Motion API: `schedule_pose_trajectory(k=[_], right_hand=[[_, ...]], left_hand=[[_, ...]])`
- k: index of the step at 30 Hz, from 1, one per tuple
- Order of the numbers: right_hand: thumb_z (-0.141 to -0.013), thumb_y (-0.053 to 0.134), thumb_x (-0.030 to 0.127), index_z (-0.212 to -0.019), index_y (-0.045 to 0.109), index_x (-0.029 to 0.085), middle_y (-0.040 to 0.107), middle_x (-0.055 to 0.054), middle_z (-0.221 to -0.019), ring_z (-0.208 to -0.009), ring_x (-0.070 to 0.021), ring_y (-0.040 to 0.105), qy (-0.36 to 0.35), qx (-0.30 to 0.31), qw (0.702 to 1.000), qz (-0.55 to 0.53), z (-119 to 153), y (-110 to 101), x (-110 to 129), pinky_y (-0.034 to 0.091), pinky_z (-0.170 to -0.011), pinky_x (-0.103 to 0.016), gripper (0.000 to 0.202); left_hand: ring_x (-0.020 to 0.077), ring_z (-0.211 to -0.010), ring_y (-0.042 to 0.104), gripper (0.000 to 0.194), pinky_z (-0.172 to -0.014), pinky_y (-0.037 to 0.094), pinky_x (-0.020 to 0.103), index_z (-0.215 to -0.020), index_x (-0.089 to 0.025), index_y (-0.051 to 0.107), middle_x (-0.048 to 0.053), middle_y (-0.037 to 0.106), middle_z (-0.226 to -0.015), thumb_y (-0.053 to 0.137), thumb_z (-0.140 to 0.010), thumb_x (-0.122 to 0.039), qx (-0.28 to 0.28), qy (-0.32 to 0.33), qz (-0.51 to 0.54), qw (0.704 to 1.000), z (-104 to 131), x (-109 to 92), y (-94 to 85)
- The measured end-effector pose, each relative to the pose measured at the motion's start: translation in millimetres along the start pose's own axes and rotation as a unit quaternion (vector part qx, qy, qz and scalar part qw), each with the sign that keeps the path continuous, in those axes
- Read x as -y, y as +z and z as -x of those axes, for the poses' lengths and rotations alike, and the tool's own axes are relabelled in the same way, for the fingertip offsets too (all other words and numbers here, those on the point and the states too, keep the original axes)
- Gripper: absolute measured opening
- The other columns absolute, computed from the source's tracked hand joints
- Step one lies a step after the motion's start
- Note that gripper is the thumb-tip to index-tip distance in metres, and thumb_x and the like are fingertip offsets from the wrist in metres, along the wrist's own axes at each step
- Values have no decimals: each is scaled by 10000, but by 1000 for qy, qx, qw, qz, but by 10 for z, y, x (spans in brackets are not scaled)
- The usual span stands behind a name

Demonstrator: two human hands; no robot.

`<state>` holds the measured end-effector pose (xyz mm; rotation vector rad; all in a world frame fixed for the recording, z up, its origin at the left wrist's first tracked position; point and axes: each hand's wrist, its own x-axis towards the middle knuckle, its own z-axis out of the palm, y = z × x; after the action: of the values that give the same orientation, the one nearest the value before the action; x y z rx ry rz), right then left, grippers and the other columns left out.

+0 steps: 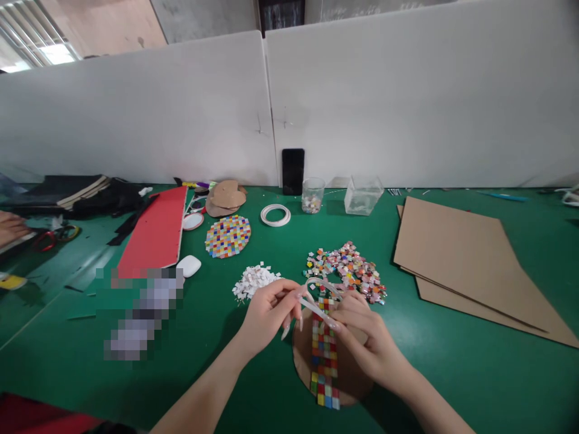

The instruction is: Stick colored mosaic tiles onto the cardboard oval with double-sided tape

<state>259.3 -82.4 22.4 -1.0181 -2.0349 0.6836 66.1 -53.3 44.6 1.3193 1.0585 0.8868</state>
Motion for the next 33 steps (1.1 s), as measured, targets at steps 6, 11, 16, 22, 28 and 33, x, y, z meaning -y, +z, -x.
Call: schedule_pose_trajectory(k=[6,11,16,22,28,33], right_hand=[[-905,399,191,-743,572,198,549,-3,-630,-610,-151,465,1,-5,1000,8,-9,13,7,390,-758,-394,236],[-909,396,217,-723,566,198,535,3,-605,-599,-152,466,5,-16,1000,2,-10,21,-3,397,-728,-369,252],[-917,388,225,-714,552,193,509,-1,-594,-599,-153,439,24,-23,999,-6,-13,13,-12,397,-656,-331,264],[-923,385,274,-662,531,189,511,-3,-580,-591,-151,466,25,-36,999,-31,-18,23,-33,412,-584,-294,311],[-918,410,279,-664,546,188,548,-1,-598,-593,-144,497,38,-17,997,-67,-22,-12,-49,424,-586,-271,302],[-914,423,282,-666,556,189,543,5,-609,-595,-139,491,21,6,999,-46,-36,-146,21,433,-651,-287,296]], left_hand=[[46,-358,404,275,-386,327,155,-766,-157,552,-58,472,-465,462,-871,-395,-19,20,-56,998,-2,53,21],[59,-398,475,271,-410,375,160,-758,-161,545,-33,532,-528,456,-872,-391,-22,39,-82,996,-7,121,11],[101,-503,570,211,-490,445,197,-810,-152,587,9,603,-642,575,-801,-362,0,20,-58,998,-1,106,2],[91,-458,533,245,-470,437,197,-761,-142,569,5,589,-578,575,-798,-384,4,20,-46,999,2,64,10],[84,-466,533,238,-479,429,183,-748,-157,540,-10,575,-575,514,-841,-375,19,45,-75,996,30,11,-5],[75,-443,513,251,-462,418,172,-728,-158,532,-21,556,-545,498,-851,-374,15,50,-62,997,116,-46,50]])
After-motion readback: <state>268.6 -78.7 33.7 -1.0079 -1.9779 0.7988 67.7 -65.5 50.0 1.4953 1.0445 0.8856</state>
